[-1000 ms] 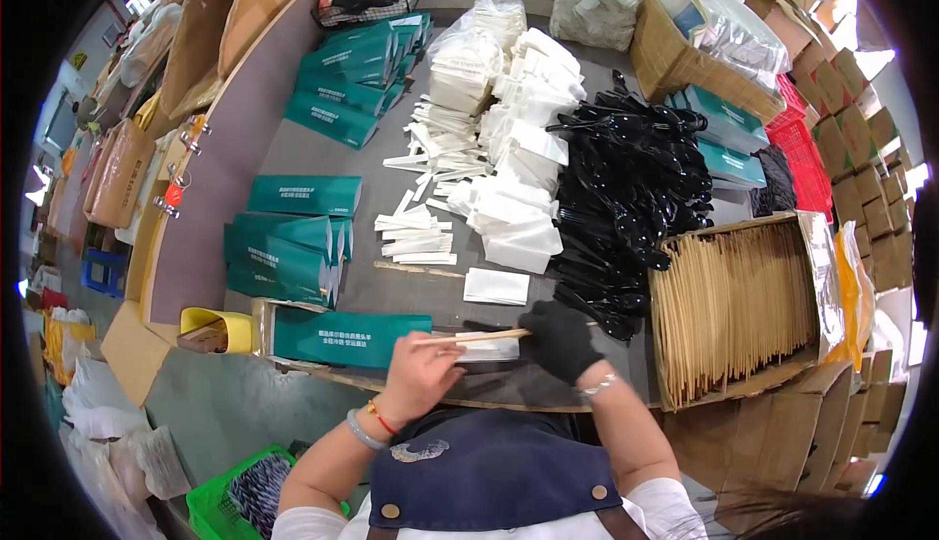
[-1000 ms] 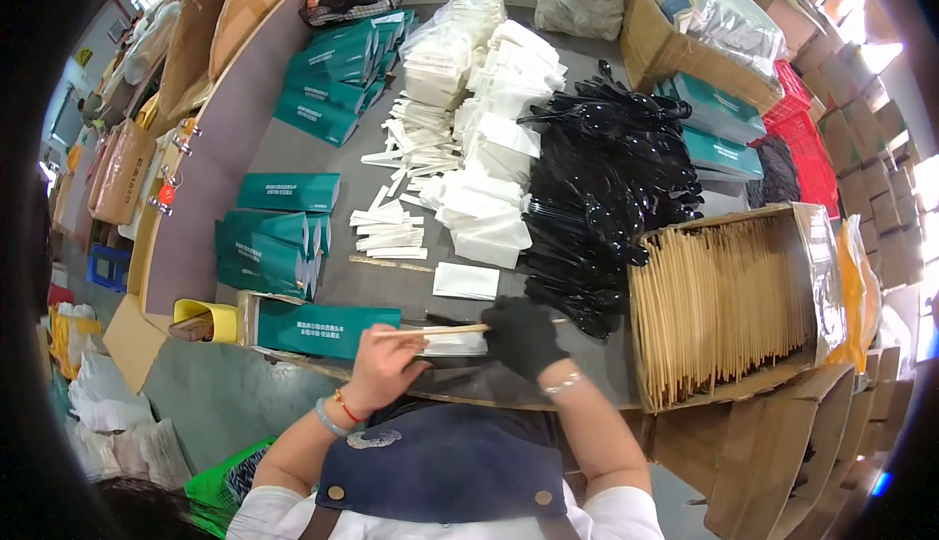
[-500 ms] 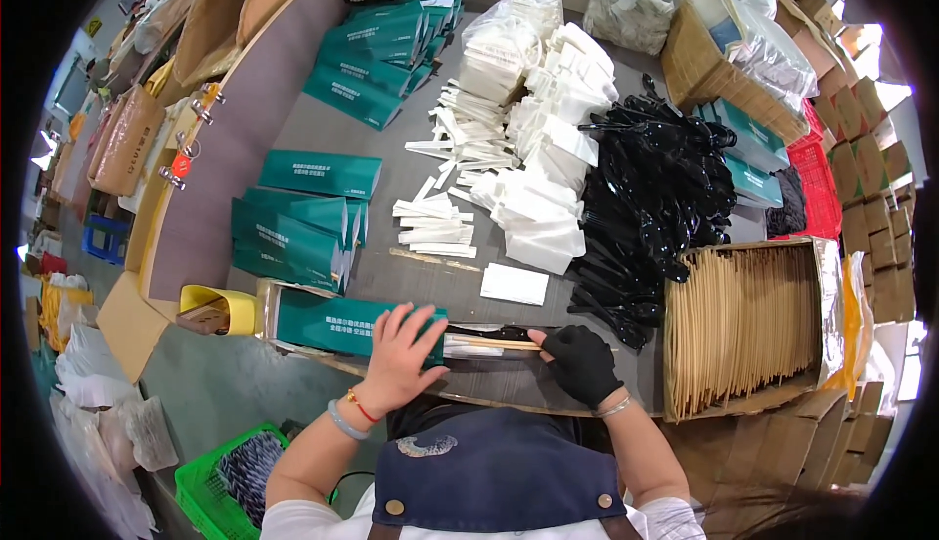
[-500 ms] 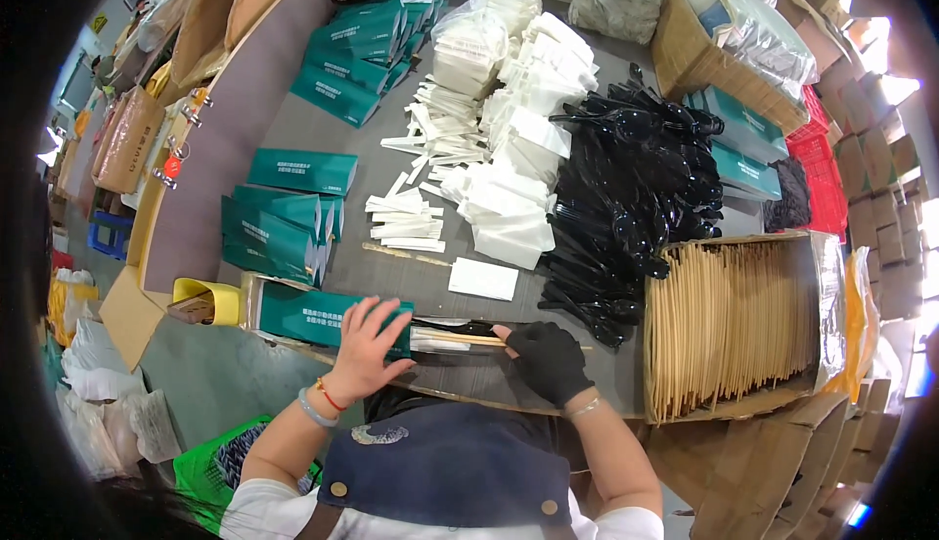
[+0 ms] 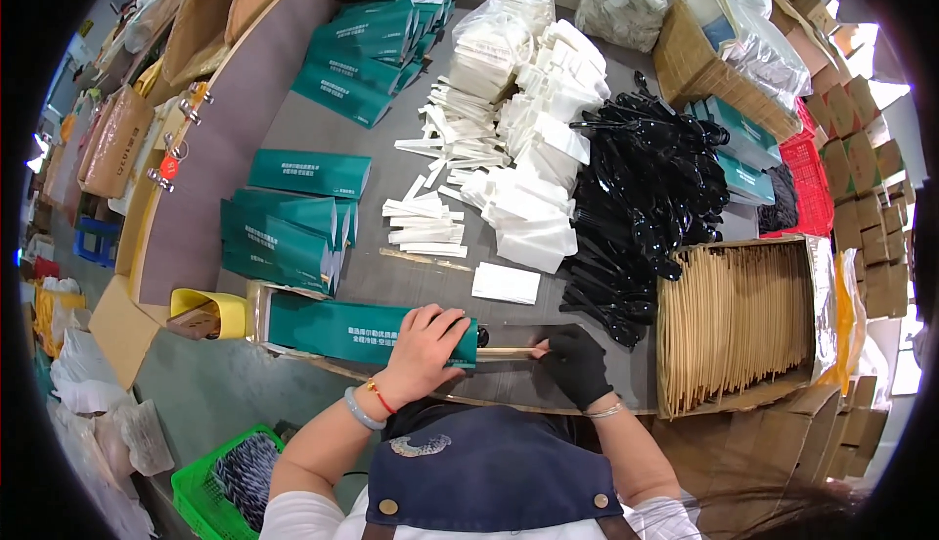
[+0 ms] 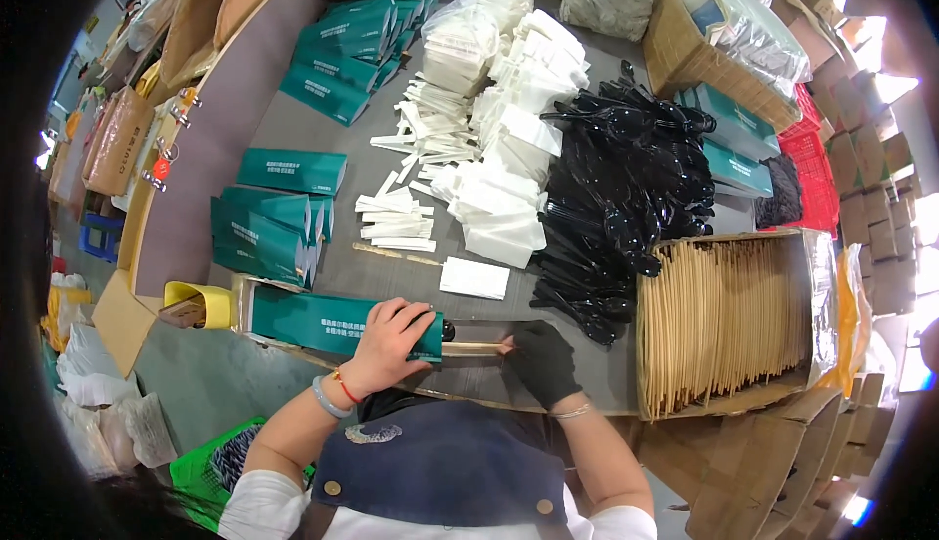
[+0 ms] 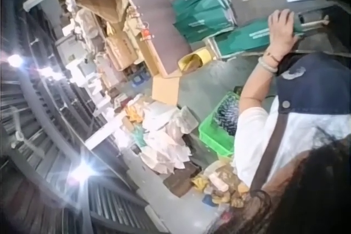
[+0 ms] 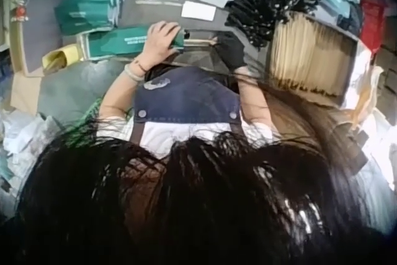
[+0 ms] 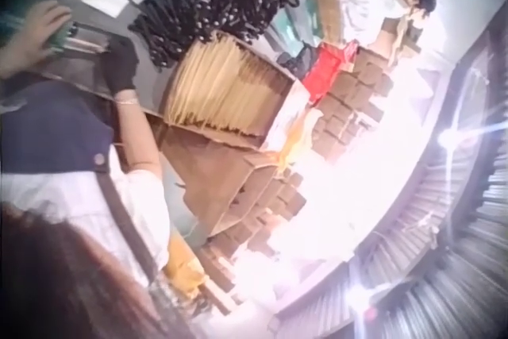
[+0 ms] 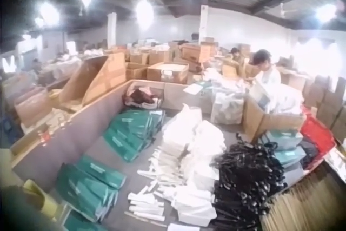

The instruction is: Counting wooden sticks and placing them into green packaging envelopes.

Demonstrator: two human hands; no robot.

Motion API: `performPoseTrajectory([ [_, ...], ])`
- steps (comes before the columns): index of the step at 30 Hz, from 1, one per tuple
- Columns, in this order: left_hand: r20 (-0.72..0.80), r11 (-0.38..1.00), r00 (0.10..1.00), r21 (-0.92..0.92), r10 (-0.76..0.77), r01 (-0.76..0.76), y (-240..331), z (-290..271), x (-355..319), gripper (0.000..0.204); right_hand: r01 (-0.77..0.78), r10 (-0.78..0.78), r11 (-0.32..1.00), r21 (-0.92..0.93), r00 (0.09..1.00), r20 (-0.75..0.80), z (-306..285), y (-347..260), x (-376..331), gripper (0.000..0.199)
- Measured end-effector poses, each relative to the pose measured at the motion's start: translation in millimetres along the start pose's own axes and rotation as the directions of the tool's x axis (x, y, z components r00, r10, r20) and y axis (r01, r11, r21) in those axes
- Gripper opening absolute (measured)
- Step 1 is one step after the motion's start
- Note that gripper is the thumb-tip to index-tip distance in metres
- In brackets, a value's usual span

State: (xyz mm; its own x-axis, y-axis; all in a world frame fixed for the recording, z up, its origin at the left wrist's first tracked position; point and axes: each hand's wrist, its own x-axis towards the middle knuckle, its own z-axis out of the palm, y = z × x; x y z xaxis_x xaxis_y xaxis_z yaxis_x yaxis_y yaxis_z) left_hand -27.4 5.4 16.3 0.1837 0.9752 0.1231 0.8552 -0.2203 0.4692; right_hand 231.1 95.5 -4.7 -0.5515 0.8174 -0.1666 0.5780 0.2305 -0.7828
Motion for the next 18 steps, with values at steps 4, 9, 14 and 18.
performPoseTrajectory([
  [4,0.010,1.000,1.000,-0.005,0.027,-0.027,5.0,9.4,10.6,0.074,0.011,-0.011,0.992,0.123,1.000,0.001,40.8,-31.9,8.3,0.015],
  [9,0.163,0.978,0.980,0.153,0.114,-0.140,6.2,-8.1,22.8,0.067,0.323,-0.379,0.903,-0.283,0.910,-0.170,25.9,-42.3,16.6,0.048],
  [14,0.471,0.978,0.877,0.122,0.094,-0.170,11.0,-36.0,44.5,0.049,0.281,-0.295,0.798,-0.533,0.954,0.061,8.8,-35.6,13.1,0.056],
  [18,0.332,0.964,0.925,0.125,0.182,-0.235,-33.1,-101.9,57.8,0.034,0.122,-0.183,0.865,-0.486,0.980,-0.079,-32.7,-40.7,0.5,0.058],
])
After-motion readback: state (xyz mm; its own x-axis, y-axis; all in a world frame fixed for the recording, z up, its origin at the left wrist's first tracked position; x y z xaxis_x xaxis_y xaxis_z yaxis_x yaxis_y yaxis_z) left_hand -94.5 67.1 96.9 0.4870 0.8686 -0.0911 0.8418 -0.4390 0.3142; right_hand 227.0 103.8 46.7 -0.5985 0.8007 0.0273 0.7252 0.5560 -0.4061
